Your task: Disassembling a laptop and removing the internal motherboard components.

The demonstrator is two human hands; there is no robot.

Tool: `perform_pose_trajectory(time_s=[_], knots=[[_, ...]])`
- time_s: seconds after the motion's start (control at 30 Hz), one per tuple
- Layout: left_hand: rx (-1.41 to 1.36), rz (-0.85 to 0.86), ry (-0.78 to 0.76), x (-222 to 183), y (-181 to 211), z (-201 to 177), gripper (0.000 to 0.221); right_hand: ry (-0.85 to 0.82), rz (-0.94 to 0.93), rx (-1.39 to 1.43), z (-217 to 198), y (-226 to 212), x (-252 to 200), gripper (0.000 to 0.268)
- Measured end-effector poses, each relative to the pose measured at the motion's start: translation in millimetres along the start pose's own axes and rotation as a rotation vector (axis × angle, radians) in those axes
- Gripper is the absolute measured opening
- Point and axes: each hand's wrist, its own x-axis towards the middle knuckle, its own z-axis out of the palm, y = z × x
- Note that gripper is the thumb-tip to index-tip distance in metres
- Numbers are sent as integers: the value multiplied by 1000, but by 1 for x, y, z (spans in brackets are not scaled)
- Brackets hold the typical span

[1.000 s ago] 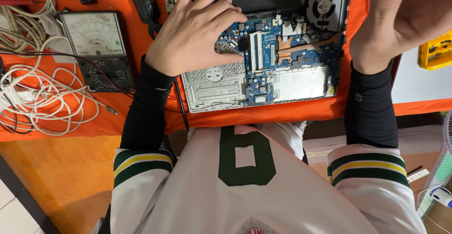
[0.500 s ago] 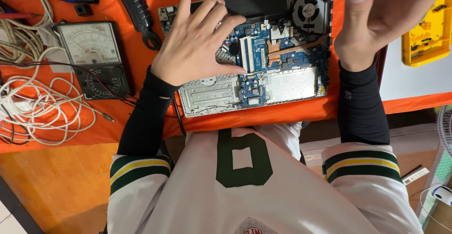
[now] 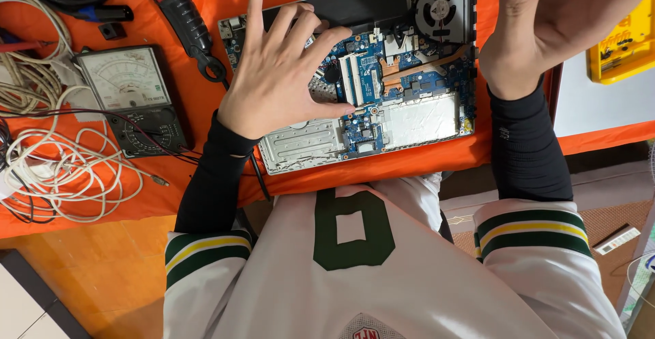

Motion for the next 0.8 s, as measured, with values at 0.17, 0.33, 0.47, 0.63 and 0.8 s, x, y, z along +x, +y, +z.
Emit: perform_pose_trajectory(time_s=[0.17,0.33,0.47,0.63,0.8], knots=[[2,7,-6,-2,-1,2,84,-93,-82,-142,-4,-2,4,49],[3,13,8,-4,-1,5,82,-143,-125,10,8,-17,19,46],[6,3,-7,-3,-1,5,84,-68,-34,-24,-5,-3,3,45],[45,0,-12,-1,-1,5,95,-35,70,-104,-19,6,-11,35],[43,-6,-11,0,-1,4,99,-44,51,-71,-14,5,-4,43]])
